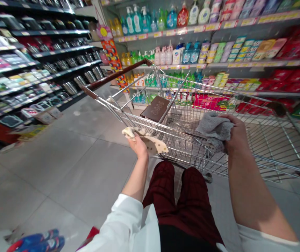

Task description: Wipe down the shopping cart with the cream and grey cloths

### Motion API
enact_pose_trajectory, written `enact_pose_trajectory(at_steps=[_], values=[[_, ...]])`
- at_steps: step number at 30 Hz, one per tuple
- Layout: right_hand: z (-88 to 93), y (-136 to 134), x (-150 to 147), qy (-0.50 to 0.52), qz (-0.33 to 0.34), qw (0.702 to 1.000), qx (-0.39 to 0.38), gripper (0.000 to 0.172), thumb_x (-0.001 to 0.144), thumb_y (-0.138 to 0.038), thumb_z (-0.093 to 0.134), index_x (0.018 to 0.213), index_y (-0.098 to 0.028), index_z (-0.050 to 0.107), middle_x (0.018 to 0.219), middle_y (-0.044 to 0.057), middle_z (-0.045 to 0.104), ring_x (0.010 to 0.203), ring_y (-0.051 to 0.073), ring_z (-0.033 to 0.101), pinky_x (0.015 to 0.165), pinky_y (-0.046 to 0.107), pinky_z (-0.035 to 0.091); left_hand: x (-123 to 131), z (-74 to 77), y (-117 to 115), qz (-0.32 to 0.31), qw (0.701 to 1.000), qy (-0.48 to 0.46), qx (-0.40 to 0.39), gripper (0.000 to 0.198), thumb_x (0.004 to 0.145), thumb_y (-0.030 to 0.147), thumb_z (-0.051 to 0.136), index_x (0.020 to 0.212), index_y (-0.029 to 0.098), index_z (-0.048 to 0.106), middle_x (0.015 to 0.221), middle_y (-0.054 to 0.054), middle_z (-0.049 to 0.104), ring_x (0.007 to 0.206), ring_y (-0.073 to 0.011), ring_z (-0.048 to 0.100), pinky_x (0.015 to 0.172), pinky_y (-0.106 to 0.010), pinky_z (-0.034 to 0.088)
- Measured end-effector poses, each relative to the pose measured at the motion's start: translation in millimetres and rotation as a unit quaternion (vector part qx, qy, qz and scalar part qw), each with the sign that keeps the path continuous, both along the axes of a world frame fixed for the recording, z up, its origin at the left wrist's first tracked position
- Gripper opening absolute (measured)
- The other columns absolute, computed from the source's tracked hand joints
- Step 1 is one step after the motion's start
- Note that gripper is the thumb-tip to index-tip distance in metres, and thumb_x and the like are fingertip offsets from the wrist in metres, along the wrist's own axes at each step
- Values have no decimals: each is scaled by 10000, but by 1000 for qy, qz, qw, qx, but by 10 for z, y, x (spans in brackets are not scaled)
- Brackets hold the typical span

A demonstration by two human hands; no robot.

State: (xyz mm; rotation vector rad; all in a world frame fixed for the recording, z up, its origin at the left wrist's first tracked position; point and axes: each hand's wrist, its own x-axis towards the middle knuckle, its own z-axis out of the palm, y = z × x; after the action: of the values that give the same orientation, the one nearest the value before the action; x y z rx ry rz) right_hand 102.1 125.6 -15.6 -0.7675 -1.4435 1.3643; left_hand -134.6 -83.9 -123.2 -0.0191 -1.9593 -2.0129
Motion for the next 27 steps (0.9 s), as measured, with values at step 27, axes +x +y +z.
enact_pose_trajectory(at_steps=[27], values=[[64, -103, -18, 14, -33, 997, -65, 279, 458, -285, 667, 722, -199, 695, 678, -10, 648, 609, 154, 580, 553, 279, 454, -839, 701, -286, 110, 989, 100, -1, 519, 971, 348, 419, 1447, 140, 423, 1526, -142, 441, 1446, -190, 373, 1201, -300, 243]])
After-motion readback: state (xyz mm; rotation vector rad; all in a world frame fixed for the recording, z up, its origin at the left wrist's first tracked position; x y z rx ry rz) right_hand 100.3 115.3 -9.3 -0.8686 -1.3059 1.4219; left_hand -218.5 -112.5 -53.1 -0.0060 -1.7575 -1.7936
